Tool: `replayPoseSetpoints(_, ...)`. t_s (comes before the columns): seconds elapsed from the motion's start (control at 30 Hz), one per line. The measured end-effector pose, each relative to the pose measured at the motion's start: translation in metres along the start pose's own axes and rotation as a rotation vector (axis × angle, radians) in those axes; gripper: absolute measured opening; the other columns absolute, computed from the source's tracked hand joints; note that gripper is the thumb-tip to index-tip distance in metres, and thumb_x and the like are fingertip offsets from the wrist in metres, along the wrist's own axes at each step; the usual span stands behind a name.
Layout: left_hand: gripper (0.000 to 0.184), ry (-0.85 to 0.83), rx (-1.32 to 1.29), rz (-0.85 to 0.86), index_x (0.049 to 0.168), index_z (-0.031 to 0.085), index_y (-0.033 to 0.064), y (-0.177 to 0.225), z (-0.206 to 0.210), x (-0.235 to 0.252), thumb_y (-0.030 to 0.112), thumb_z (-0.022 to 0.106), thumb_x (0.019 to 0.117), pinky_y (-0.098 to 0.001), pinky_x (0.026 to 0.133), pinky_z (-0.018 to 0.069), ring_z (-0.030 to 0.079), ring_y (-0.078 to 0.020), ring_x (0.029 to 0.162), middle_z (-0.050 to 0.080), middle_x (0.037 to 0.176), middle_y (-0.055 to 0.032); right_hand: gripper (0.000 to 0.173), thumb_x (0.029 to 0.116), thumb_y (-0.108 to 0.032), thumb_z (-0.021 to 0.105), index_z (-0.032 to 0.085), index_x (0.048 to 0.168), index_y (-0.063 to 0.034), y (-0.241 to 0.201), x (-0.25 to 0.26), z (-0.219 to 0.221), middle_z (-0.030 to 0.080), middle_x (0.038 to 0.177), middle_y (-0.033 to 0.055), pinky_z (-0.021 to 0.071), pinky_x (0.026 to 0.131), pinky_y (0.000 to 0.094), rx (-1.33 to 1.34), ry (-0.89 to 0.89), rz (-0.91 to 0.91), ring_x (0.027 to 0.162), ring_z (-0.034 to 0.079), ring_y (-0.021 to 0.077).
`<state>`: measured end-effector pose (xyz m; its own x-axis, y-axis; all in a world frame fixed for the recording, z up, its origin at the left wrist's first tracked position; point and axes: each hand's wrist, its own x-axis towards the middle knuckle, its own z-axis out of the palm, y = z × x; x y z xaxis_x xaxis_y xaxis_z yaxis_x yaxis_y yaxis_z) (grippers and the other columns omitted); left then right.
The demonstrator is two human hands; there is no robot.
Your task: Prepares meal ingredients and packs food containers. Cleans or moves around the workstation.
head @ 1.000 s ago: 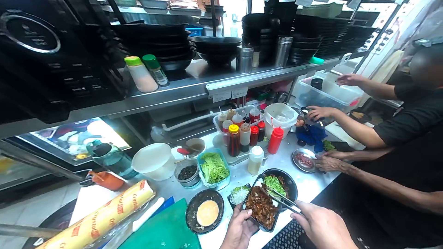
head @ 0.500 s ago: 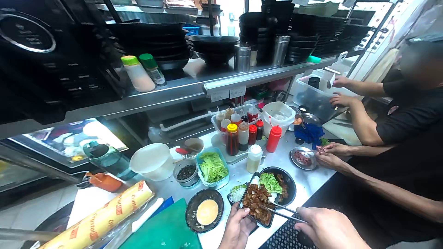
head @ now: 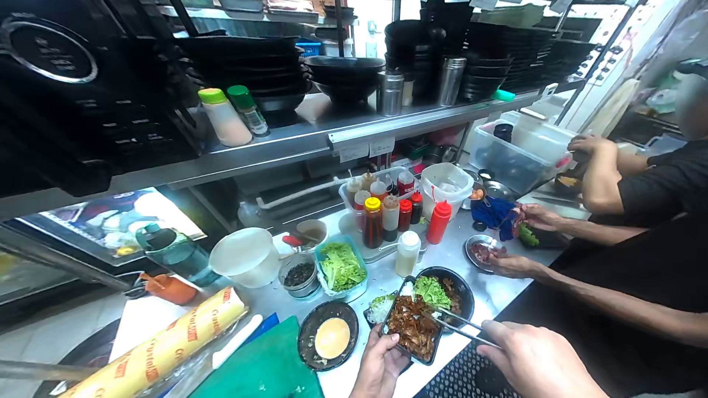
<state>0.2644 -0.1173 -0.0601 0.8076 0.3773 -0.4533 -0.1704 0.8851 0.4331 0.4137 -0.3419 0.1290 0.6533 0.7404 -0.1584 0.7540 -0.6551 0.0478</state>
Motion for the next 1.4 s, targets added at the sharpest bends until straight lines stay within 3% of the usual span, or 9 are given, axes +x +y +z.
replayPoseSetpoints(0.1, 0.072, -0.001, 0.005, 0.006, 0.150, 0.026, 0.0117, 0.001, 0.001, -0.001, 0.008, 0.065, 0.0889, -0.0639, 0.093, 0.0541, 0.064, -0.0491, 0.112, 0.059, 0.128, -0.0327, 0.041, 0.0981, -0.061, 0.053, 0.070, 0.098, -0.0234, -0.002, 0.002, 0.002, 0.072, 0.081, 0.0043, 0.0558, 0.057, 0.0518, -0.022, -0.066, 0.018, 0.074, 0.072, 0.0275)
replayPoseSetpoints(0.2, 0.074, -0.007, 0.003, 0.010, 0.151, 0.026, 0.0127, 0.002, -0.002, -0.002, 0.007, 0.064, 0.0888, -0.0646, 0.095, 0.0531, 0.063, -0.0496, 0.114, 0.059, 0.130, -0.0325, 0.040, 0.0972, -0.061, 0.054, 0.070, 0.095, -0.0236, 0.002, 0.001, -0.006, 0.071, 0.078, 0.0041, 0.0547, 0.054, 0.0516, -0.037, -0.018, 0.036, 0.072, 0.072, 0.0272)
replayPoseSetpoints(0.3, 0.075, -0.004, 0.010, 0.010, 0.152, 0.024, 0.0128, 0.003, -0.002, -0.003, 0.007, 0.064, 0.0887, -0.0642, 0.094, 0.0538, 0.064, -0.0493, 0.113, 0.059, 0.129, -0.0327, 0.042, 0.0975, -0.063, 0.053, 0.069, 0.097, -0.0245, -0.005, 0.007, -0.003, 0.070, 0.079, 0.0024, 0.0548, 0.053, 0.0496, -0.019, 0.052, 0.021, 0.070, 0.071, 0.0253)
replayPoseSetpoints(0.47, 0.076, -0.020, 0.004, 0.003, 0.152, 0.023, 0.0125, 0.005, -0.002, -0.005, 0.006, 0.064, 0.0879, -0.0645, 0.094, 0.0536, 0.064, -0.0491, 0.113, 0.059, 0.129, -0.0326, 0.042, 0.0987, -0.061, 0.052, 0.070, 0.098, -0.0236, -0.014, 0.009, 0.005, 0.071, 0.079, 0.0032, 0.0557, 0.055, 0.0508, 0.004, 0.005, -0.022, 0.072, 0.072, 0.0264)
replayPoseSetpoints(0.73, 0.071, -0.067, -0.051, -0.011, 0.151, 0.027, 0.0126, 0.008, -0.003, -0.008, 0.009, 0.062, 0.0899, -0.0652, 0.096, 0.0521, 0.062, -0.0499, 0.116, 0.058, 0.131, -0.0329, 0.043, 0.0987, -0.063, 0.051, 0.071, 0.109, -0.0267, -0.018, 0.019, 0.015, 0.073, 0.086, 0.0025, 0.0572, 0.059, 0.0521, 0.071, 0.007, -0.032, 0.076, 0.073, 0.0260)
replayPoseSetpoints(0.9, 0.071, -0.085, -0.058, -0.021, 0.152, 0.026, 0.0131, 0.010, -0.006, -0.009, 0.010, 0.062, 0.0910, -0.0656, 0.097, 0.0517, 0.062, -0.0503, 0.116, 0.059, 0.130, -0.0335, 0.048, 0.0994, -0.067, 0.048, 0.072, 0.117, -0.0282, -0.018, 0.007, 0.003, 0.073, 0.086, 0.0002, 0.0566, 0.056, 0.0505, 0.125, 0.071, -0.122, 0.073, 0.072, 0.0236)
replayPoseSetpoints(1.03, 0.069, -0.084, -0.076, -0.022, 0.152, 0.027, 0.0139, 0.011, -0.005, -0.010, 0.009, 0.061, 0.0918, -0.0652, 0.096, 0.0520, 0.062, -0.0500, 0.116, 0.059, 0.131, -0.0332, 0.044, 0.1002, -0.064, 0.049, 0.070, 0.105, -0.0254, -0.021, 0.005, 0.009, 0.071, 0.082, 0.0017, 0.0557, 0.056, 0.0520, 0.108, -0.029, -0.198, 0.073, 0.071, 0.0253)
replayPoseSetpoints(1.27, 0.071, -0.112, -0.081, -0.020, 0.152, 0.027, 0.0145, 0.011, -0.003, -0.012, 0.008, 0.061, 0.0906, -0.0655, 0.097, 0.0514, 0.062, -0.0502, 0.116, 0.058, 0.132, -0.0330, 0.044, 0.1010, -0.063, 0.047, 0.069, 0.105, -0.0254, -0.031, 0.008, 0.021, 0.070, 0.080, 0.0010, 0.0552, 0.054, 0.0507, 0.136, 0.003, -0.204, 0.071, 0.071, 0.0242)
replayPoseSetpoints(1.4, 0.073, -0.156, -0.069, -0.026, 0.149, 0.030, 0.0132, 0.009, -0.006, -0.011, 0.008, 0.067, 0.0867, -0.0662, 0.097, 0.0509, 0.062, -0.0505, 0.116, 0.058, 0.131, -0.0330, 0.047, 0.1010, -0.065, 0.045, 0.071, 0.110, -0.0274, -0.034, 0.011, 0.021, 0.071, 0.082, -0.0009, 0.0561, 0.056, 0.0497, 0.178, 0.043, -0.187, 0.072, 0.071, 0.0221)
